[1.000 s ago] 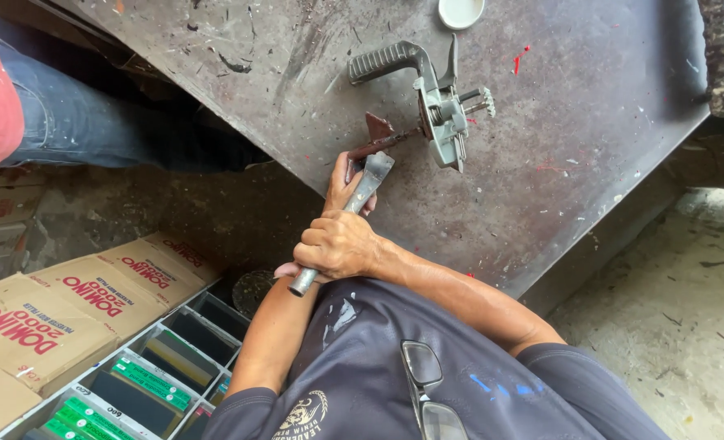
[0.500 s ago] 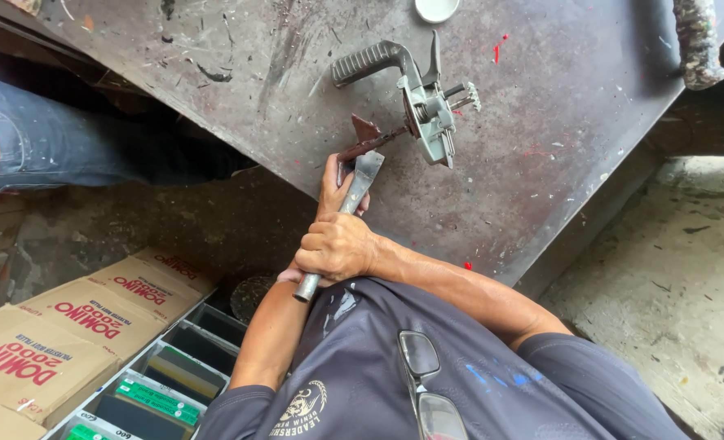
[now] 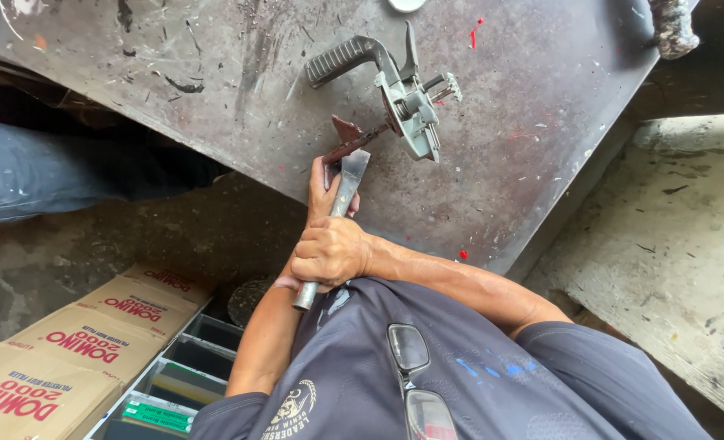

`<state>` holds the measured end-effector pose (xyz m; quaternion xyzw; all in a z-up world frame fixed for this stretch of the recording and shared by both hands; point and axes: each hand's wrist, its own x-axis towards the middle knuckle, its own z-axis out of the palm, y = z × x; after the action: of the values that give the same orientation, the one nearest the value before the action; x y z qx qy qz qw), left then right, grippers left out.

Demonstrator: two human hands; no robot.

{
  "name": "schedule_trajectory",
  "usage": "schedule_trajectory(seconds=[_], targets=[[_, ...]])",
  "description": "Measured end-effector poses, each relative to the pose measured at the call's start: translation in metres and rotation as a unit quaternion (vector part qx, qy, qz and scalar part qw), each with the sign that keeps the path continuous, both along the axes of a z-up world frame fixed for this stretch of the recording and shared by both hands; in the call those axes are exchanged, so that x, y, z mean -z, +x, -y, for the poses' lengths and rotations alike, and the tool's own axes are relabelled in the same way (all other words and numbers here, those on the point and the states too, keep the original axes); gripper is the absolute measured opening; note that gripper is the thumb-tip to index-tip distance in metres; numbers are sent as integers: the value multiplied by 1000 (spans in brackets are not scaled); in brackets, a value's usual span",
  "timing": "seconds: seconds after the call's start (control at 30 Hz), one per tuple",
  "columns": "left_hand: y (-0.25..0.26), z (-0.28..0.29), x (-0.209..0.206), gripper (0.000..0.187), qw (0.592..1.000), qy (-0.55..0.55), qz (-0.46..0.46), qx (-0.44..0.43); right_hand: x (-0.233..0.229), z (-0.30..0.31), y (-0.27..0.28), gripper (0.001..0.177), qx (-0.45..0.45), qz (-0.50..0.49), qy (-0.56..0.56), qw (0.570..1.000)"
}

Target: Cleaning dried paint and residue from a metal mechanical component using a scraper and hammer on a workbench.

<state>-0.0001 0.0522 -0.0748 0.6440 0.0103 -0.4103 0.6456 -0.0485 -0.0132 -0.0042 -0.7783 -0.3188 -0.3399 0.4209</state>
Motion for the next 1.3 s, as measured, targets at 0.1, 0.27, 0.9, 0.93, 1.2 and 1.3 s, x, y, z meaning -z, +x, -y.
schedule_trajectory(seconds=[0.1, 0.27, 0.9, 0.93, 1.2, 1.3], targets=[[-1, 1, 1, 18, 1000, -9, 2, -9, -4, 2, 1, 38, -2, -2, -1, 1000], [1, -2, 12, 19, 1000, -24, 14, -8, -7, 2, 0, 38, 6, -1, -5, 1000], [-12, 1, 30, 13, 991, 99, 38, -79, -21, 21, 16, 44, 38, -6, 97, 995], [-12, 4, 29, 14, 991, 80, 48, -91, -21, 21, 16, 44, 37, -6, 107, 994], [-8, 15, 35, 22, 989, 62, 77, -113, -37, 23, 15, 39, 26, 9, 83, 996], [-2, 8, 31, 28, 985, 148, 53, -69, -31, 33, 2, 41, -34, -21, 60, 997]])
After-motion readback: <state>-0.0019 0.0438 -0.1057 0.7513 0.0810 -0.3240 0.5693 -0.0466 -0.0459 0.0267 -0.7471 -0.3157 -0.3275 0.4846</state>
